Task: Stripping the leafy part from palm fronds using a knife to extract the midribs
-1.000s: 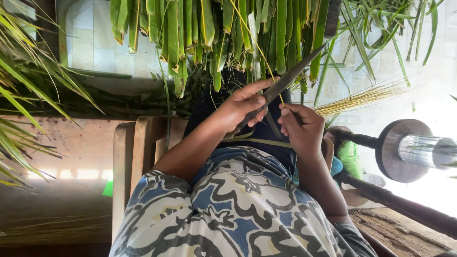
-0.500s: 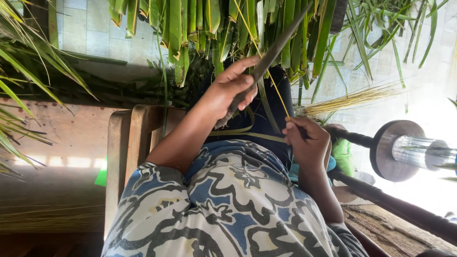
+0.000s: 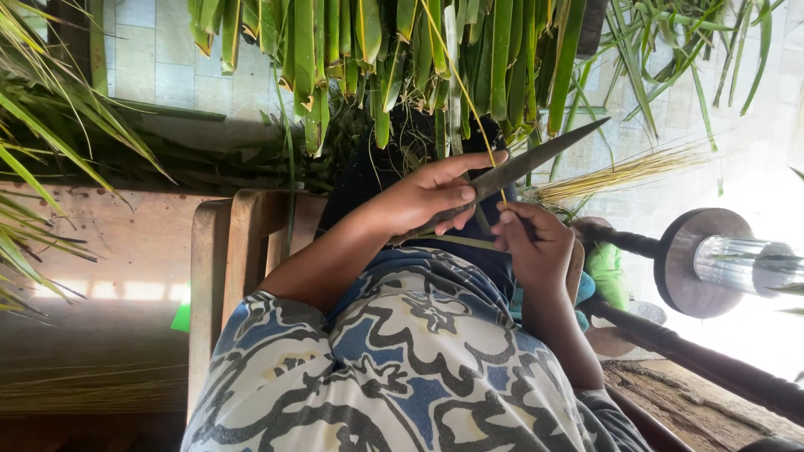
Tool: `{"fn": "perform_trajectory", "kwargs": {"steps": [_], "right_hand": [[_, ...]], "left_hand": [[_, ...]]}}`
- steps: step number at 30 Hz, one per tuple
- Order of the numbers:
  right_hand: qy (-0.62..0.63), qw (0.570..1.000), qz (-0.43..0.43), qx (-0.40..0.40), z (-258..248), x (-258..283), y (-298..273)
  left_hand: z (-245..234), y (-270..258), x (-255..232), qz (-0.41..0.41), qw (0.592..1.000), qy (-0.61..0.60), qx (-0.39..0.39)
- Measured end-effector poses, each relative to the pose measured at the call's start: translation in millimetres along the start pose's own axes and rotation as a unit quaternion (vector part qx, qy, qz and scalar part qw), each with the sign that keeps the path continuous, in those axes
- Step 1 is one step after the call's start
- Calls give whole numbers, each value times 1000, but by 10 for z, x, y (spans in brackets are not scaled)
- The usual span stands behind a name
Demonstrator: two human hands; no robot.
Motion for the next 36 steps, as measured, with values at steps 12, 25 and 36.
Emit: {"fn": "perform_trajectory", "kwargs": {"steps": [12,25,36], "right_hand": [[-8,1000,17,12,-29,119,-21],[-13,999,45,27,19,-44,-92],[-66,996,-8,52,171,133,197]], "left_hand": [[-192,46,-3,46,997,9,-58],[-395,45,18,103,986,0,-132],[-130,73,317,34,997,-28,-69]]}}
Point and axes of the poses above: each hand's wrist, its own y-axis towards the middle knuckle, its own z-axis out of the palm, x = y × z, the point moved 3 cm from there along y, towards the middle knuckle
